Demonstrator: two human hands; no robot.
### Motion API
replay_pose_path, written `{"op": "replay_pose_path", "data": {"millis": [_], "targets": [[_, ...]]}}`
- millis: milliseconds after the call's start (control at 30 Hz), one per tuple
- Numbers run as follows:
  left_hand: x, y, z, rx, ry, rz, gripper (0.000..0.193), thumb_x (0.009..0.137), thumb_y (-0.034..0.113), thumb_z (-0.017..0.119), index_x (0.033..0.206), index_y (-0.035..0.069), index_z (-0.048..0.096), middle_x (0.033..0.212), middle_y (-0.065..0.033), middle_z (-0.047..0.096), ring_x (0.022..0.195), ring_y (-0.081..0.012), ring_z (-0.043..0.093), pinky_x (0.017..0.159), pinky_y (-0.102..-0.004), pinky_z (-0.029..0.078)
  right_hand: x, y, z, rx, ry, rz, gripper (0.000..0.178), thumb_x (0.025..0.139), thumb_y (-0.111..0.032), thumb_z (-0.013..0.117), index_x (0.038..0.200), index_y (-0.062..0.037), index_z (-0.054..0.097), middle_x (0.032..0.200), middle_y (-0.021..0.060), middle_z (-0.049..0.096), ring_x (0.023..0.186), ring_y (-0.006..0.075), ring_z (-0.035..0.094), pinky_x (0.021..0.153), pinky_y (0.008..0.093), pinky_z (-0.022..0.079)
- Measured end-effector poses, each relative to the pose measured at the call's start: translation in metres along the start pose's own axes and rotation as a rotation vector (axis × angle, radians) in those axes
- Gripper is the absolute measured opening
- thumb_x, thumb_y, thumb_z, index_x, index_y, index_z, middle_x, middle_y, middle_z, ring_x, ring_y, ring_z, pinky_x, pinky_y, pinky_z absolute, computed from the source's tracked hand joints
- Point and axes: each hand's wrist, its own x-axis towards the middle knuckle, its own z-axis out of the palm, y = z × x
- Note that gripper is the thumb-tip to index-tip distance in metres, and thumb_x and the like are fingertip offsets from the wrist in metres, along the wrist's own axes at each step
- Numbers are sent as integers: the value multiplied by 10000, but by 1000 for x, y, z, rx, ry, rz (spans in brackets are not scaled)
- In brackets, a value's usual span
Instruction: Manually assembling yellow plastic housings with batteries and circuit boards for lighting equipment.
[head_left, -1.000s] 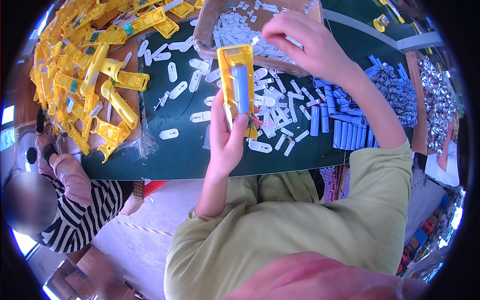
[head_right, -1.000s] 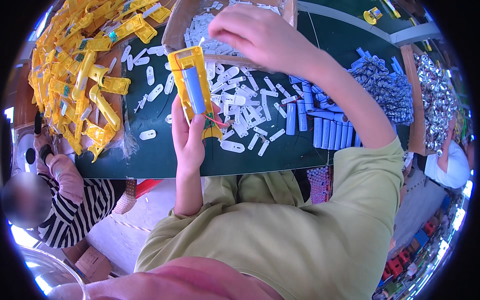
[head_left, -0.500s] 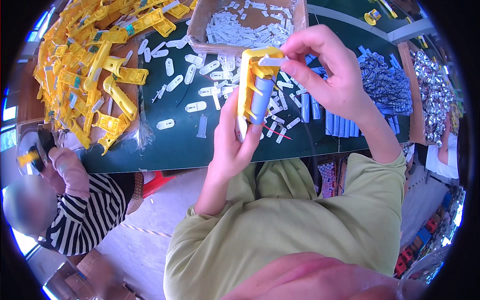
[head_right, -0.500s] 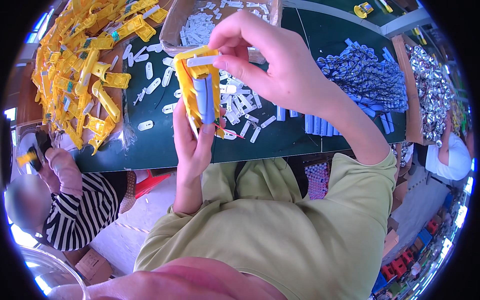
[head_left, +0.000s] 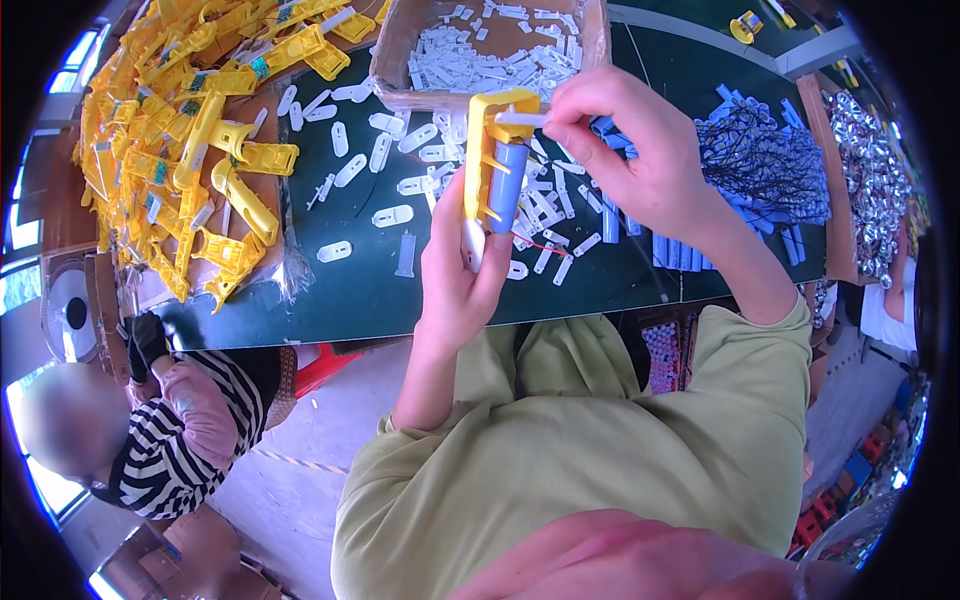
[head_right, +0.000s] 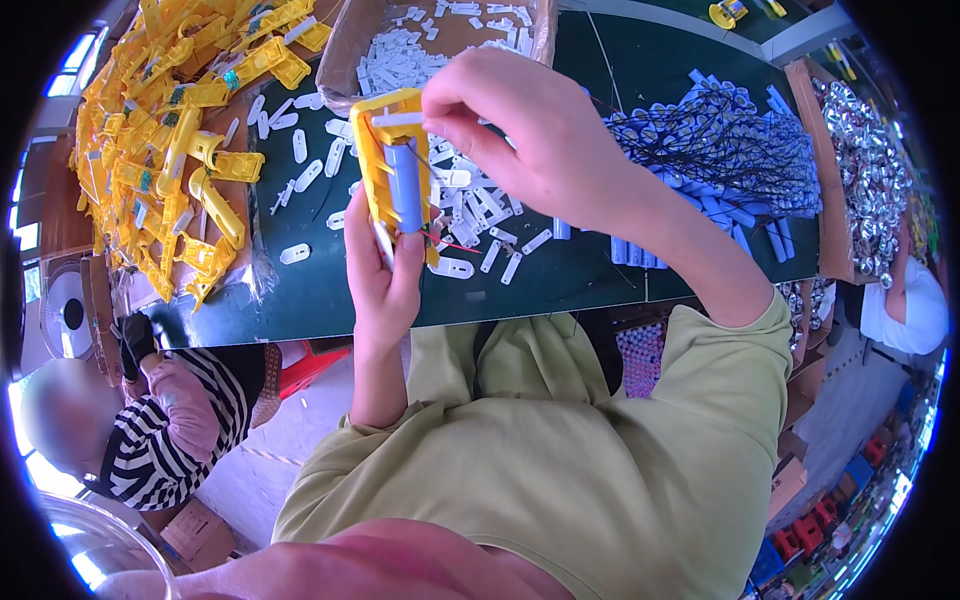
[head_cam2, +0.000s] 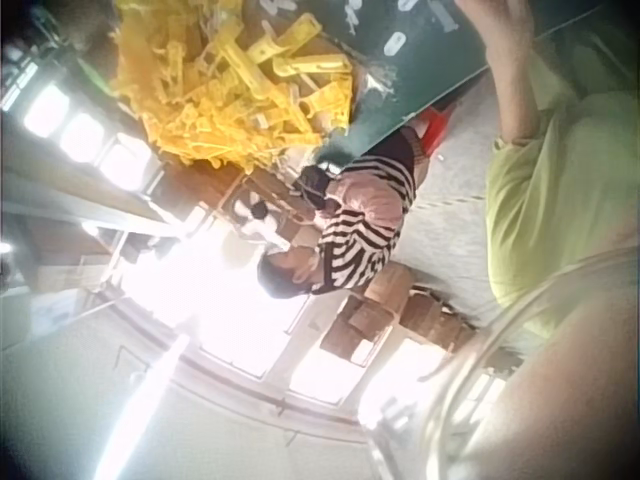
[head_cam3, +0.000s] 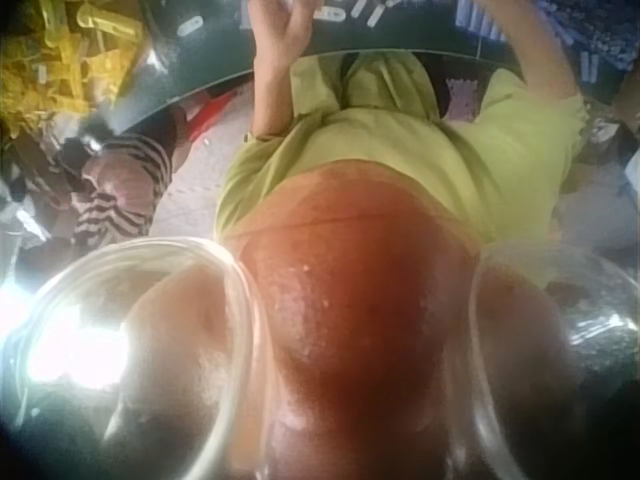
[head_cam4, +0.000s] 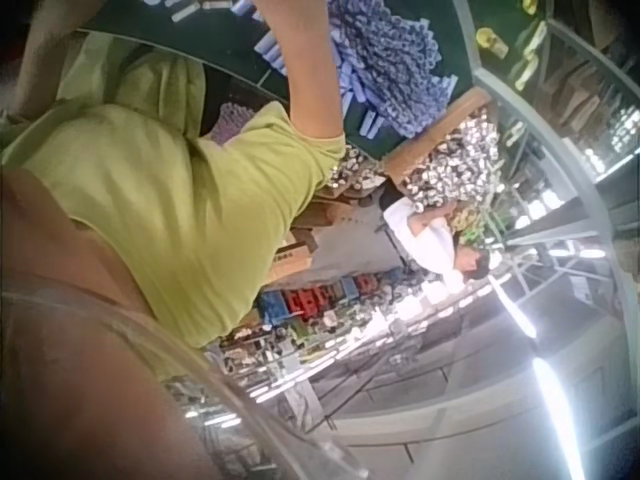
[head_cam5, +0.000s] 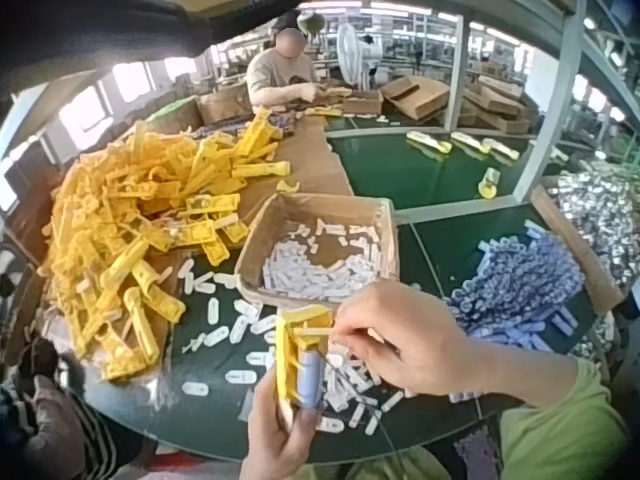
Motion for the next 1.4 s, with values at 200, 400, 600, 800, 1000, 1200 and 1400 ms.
{"op": "replay_pose_path", "data": {"millis": [200, 400, 600, 800, 1000, 1200, 1400], "targets": [[1, 3, 3, -63, -8, -8, 575, 847, -16, 551, 1371, -18, 313, 1230, -195, 518, 1012, -225, 587, 850, -325, 463, -5, 14, 1, 1, 116, -145, 187, 777, 40, 652, 920, -31, 556, 840, 72, 584, 716, 182, 597, 662, 251, 483], [6, 9, -2, 105, -60, -20, 556, 869, -25, 487, 1383, -27, 276, 1074, -140, 553, 928, -177, 601, 774, -298, 499, -3, 11, 2, 351, 105, 237, 103, 832, -5, 643, 894, -14, 560, 831, 43, 597, 750, 91, 599, 681, 231, 491], [8, 6, 2, 165, -51, -76, 537, 878, -15, 479, 1381, -23, 292, 1038, -135, 568, 862, -153, 593, 727, -283, 502, -5, 14, 4, 398, 9, 457, 118, 860, -73, 642, 884, 2, 553, 779, 29, 598, 739, 58, 588, 668, 216, 484], [11, 5, 3, -3, -97, -171, 515, 898, 9, 459, 1384, -17, 289, 1038, -124, 568, 847, -143, 585, 716, -262, 492, -5, 40, 7, 202, -124, 487, 151, 877, -110, 629, 971, -13, 559, 859, 50, 627, 792, 68, 605, 708, 217, 493], [29, 10, 13, -431, -190, -355, 525, 919, 40, 453, 1404, -9, 256, 1102, -124, 550, 918, -158, 579, 799, -285, 486, -2, 65, 4, 632, -155, 460, 274, 909, -142, 531, 1146, -7, 555, 1019, 39, 611, 938, 82, 574, 865, 240, 466], [91, 15, -35, 273, -158, 62, 655, 874, 49, 519, 1454, 58, 216, 1231, -135, 543, 1032, -216, 546, 902, -345, 434, 59, 165, -66, 689, 159, 745, 294, 901, -217, 527, 1126, -39, 591, 1063, 38, 630, 911, 97, 588, 817, 231, 468], [185, -64, -138, 1514, -172, 55, 566, 786, -4, 543, 1319, 153, 433, 1196, -111, 504, 1010, -276, 569, 806, -368, 500, 84, 395, -173, 219, 223, 1240, 188, 856, -314, 578, 903, -145, 646, 770, -37, 600, 688, 88, 579, 607, 244, 460]]}}
